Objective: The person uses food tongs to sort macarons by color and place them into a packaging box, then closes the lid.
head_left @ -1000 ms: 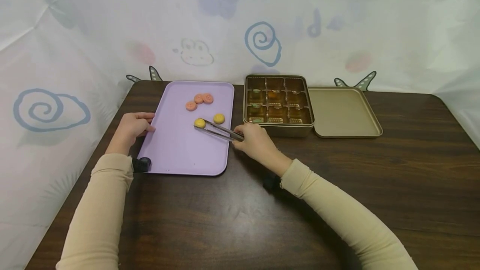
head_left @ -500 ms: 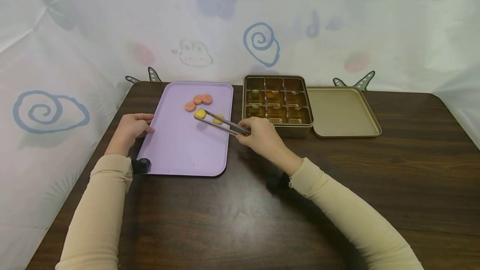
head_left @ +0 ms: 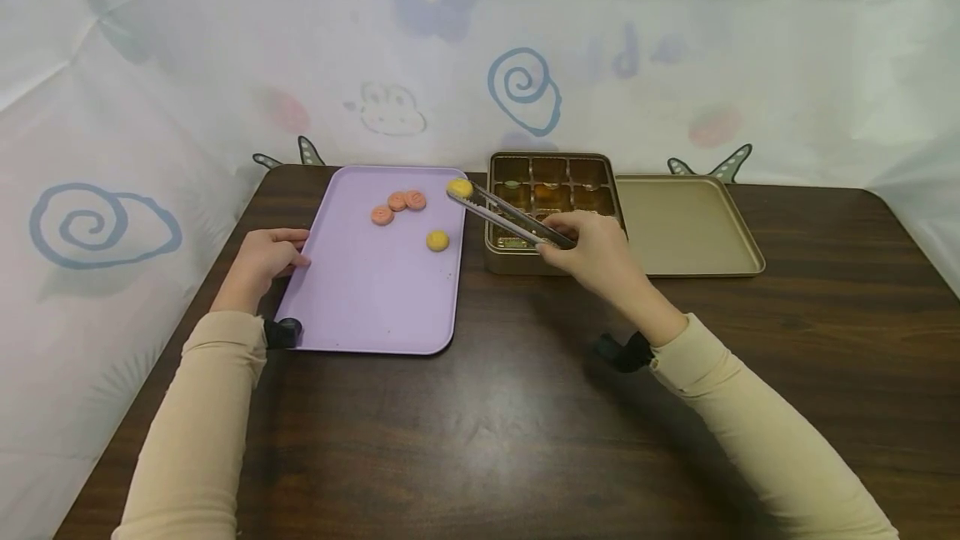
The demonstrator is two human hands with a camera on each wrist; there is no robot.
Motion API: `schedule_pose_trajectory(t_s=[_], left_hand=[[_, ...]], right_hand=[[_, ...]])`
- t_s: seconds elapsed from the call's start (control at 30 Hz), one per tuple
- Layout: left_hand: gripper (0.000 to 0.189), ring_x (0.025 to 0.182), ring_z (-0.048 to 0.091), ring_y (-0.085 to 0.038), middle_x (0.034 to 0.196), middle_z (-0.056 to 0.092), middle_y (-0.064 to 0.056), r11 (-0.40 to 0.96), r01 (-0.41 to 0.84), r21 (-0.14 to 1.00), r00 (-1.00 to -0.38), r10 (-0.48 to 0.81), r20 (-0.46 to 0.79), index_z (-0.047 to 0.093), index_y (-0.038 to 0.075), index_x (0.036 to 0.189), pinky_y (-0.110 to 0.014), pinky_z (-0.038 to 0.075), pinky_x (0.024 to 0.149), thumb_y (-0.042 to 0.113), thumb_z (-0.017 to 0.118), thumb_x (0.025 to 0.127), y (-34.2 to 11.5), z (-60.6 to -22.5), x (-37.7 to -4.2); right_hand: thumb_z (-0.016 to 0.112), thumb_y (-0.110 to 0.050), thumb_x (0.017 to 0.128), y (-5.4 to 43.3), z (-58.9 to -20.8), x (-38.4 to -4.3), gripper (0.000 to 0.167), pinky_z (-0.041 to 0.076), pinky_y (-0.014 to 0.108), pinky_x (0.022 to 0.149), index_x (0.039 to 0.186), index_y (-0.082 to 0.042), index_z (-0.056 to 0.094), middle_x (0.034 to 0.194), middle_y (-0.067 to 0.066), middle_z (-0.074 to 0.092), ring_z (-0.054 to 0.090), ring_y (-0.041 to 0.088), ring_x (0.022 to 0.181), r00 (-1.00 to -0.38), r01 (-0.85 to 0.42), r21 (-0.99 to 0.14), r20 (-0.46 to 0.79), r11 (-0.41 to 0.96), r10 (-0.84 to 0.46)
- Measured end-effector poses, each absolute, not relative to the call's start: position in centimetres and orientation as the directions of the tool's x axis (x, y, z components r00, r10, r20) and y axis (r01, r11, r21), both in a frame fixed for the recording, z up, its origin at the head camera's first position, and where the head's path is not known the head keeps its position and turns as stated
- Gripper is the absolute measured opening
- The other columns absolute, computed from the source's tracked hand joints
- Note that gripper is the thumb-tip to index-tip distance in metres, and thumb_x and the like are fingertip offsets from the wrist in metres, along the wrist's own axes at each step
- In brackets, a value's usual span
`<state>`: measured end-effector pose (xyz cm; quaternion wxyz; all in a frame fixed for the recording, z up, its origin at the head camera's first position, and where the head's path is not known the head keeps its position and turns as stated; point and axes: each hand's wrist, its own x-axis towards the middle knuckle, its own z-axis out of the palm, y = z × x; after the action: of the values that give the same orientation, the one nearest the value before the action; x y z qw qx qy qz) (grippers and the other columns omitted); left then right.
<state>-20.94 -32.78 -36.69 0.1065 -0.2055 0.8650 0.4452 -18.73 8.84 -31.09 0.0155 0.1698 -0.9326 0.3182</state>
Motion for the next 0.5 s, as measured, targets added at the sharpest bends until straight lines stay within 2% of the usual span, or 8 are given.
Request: schedule_pose_trajectory(t_s=[0.13, 0.37, 0.5], left_hand=[[0.055, 0.128, 0.044, -0.041, 0.147, 0.036, -0.031, 0.524, -0.45, 0.723, -0.893, -0.258, -0.369, 0.04, -0.003, 0.142, -0.05, 0.039, 0.108, -0.003, 0.05, 0.088, -32.7, -36.6, -20.9], [0.055, 0.131, 0.042, -0.044, 0.148, 0.034, -0.031, 0.524, -0.462, 0.715, -0.887, -0.265, -0.379, 0.039, -0.003, 0.142, -0.052, 0.037, 0.109, -0.002, 0.049, 0.089, -32.8, -36.6, -20.9], [0.054, 0.131, 0.043, -0.043, 0.147, 0.035, -0.031, 0.517, -0.465, 0.719, -0.885, -0.272, -0.377, 0.04, -0.002, 0.142, -0.052, 0.037, 0.109, -0.002, 0.049, 0.089, -32.7, -36.6, -20.9]], right_hand=[[0.065, -0.016, 0.088, 11.1, -30.9, -18.8, 0.033, 0.052, 0.048, 0.084, 0.117, 0.0, 0.065, 0.118, 0.021, 0.066, 0.063, 0.035, 0.102, -0.956, -0.28, -0.597, 0.105, 0.752, -0.272], [0.064, -0.02, 0.089, 14.3, -30.8, -18.6, 0.037, 0.051, 0.044, 0.076, 0.121, 0.0, 0.063, 0.112, 0.023, 0.068, 0.064, 0.034, 0.097, -0.974, -0.211, -0.598, 0.067, 0.773, -0.215], [0.062, -0.019, 0.09, 15.6, -31.1, -18.7, 0.036, 0.051, 0.045, 0.077, 0.12, 0.001, 0.062, 0.112, 0.024, 0.068, 0.064, 0.035, 0.097, -0.979, -0.191, -0.587, 0.06, 0.786, -0.194]])
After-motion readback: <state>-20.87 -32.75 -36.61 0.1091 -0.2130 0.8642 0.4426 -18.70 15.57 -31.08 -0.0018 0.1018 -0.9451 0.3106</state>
